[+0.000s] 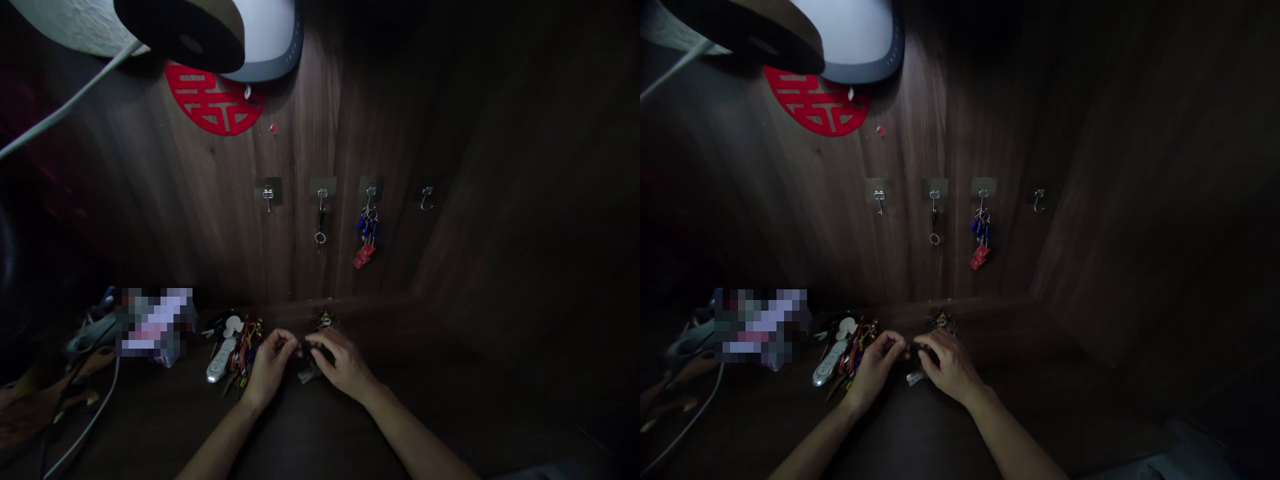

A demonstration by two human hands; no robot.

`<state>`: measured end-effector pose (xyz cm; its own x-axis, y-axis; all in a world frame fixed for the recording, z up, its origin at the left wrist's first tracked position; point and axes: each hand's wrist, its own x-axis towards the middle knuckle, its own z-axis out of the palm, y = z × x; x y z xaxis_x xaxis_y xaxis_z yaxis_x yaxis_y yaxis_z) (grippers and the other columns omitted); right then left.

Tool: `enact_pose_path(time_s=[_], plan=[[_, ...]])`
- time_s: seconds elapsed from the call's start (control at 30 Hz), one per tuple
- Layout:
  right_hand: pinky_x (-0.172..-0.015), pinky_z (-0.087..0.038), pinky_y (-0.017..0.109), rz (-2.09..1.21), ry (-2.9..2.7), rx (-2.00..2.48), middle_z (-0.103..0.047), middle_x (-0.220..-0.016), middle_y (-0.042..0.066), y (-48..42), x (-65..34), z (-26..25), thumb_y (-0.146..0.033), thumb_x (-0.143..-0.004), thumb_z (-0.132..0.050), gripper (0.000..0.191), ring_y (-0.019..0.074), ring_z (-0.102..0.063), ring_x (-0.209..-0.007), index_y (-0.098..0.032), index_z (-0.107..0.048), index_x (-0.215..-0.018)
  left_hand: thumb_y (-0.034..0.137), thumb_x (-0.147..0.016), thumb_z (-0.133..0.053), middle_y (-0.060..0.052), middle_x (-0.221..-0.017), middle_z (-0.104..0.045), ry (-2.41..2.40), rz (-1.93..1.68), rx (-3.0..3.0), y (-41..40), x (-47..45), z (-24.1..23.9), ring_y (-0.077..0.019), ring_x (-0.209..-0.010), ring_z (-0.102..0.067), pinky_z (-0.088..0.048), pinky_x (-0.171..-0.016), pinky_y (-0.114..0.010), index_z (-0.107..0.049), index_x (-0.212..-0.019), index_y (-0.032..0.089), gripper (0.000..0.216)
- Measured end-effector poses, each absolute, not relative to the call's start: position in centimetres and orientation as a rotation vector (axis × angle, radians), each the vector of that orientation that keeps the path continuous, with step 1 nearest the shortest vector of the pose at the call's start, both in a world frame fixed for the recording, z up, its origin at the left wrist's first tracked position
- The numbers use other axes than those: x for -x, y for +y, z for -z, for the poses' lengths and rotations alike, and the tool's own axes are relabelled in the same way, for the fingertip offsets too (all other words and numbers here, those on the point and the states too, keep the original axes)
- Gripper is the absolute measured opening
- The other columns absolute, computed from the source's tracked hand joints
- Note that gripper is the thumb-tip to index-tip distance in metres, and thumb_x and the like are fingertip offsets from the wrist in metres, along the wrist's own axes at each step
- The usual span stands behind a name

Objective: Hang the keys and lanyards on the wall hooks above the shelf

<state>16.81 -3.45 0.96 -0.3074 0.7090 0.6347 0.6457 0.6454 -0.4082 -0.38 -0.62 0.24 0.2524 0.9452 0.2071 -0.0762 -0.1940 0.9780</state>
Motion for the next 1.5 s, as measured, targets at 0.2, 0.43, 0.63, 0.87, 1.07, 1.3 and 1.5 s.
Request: enact_pose_path(time_s=[0.2,0.43,0.63,0.87,1.07,1.3,1.5], plan=[[-0.073,-0.048,0.031,-0.11,-2.071,1.017,-0.064,-0.085,0.004,-3.4,-16.0,-0.6,-0.018,-0.082,-0.054,0.02,0.0178,-0.059,-0.079,-0.022,-0.056,-0.102,0.046,-0.07,-0.065,0.003,-0.068,-0.059,0.849,-1.208,-1.281,-0.1,0.5,0.2,-0.0127,-0.066,-0.058,-0.048,-0.066,-0.025,-0.055,-0.071,0.017,0.031],[-0.074,-0.051,0.027,-0.261,-2.0,1.011,-0.067,-0.087,0.004,-2.8,-15.8,0.5,-0.017,-0.084,-0.052,0.019,0.0156,-0.064,-0.08,-0.022,-0.058,-0.102,0.049,-0.07,-0.064,0.003,-0.065,-0.056,0.874,-1.237,-1.31,0.1,0.6,0.3,-0.0123,-0.062,-0.055,-0.045,-0.06,-0.023,-0.055,-0.071,0.017,0.033],[-0.065,-0.054,0.023,-0.225,-1.943,0.998,-0.068,-0.094,0.004,-2.7,-15.7,0.5,-0.013,-0.083,-0.047,0.028,0.0144,-0.065,-0.079,-0.023,-0.056,-0.107,0.047,-0.072,-0.063,0.004,-0.064,-0.056,0.879,-1.232,-1.34,-0.1,0.8,0.0,-0.0119,-0.063,-0.053,-0.043,-0.06,-0.022,-0.055,-0.071,0.018,0.03],[-0.072,-0.054,0.024,-0.127,-1.914,1.002,-0.068,-0.101,0.005,-2.8,-16.0,0.6,-0.013,-0.086,-0.043,0.028,0.0147,-0.066,-0.086,-0.023,-0.055,-0.11,0.048,-0.072,-0.063,0.004,-0.065,-0.06,0.826,-1.14,-1.302,-0.3,0.7,-0.1,-0.0131,-0.063,-0.059,-0.046,-0.063,-0.024,-0.053,-0.075,0.018,0.031],[-0.081,-0.053,0.025,-0.098,-1.896,1.009,-0.067,-0.1,0.005,-2.9,-16.0,0.5,-0.015,-0.088,-0.043,0.027,0.0149,-0.065,-0.091,-0.022,-0.054,-0.111,0.049,-0.067,-0.068,0.003,-0.064,-0.065,0.762,-1.014,-1.135,-0.5,0.9,-0.2,-0.0124,-0.058,-0.061,-0.048,-0.062,-0.025,-0.055,-0.078,0.017,0.035],[-0.082,-0.053,0.026,-0.057,-1.893,0.988,-0.068,-0.1,0.005,-3.1,-15.9,0.3,-0.015,-0.088,-0.043,0.026,0.015,-0.065,-0.093,-0.023,-0.054,-0.111,0.049,-0.07,-0.067,-0.002,-0.071,-0.069,0.738,-0.949,-1.036,-0.7,1.4,-0.4,-0.0126,-0.06,-0.063,-0.048,-0.062,-0.024,-0.061,-0.084,0.015,0.037],[-0.079,-0.054,0.026,-0.068,-1.874,1.008,-0.068,-0.098,0.005,-3.2,-15.9,0.2,-0.015,-0.088,-0.043,0.026,0.0147,-0.066,-0.088,-0.022,-0.055,-0.11,0.046,-0.071,-0.068,-0.005,-0.076,-0.07,0.696,-0.925,-1.017,-1.0,1.6,-0.6,-0.0143,-0.067,-0.065,-0.048,-0.067,-0.026,-0.064,-0.091,0.014,0.038]])
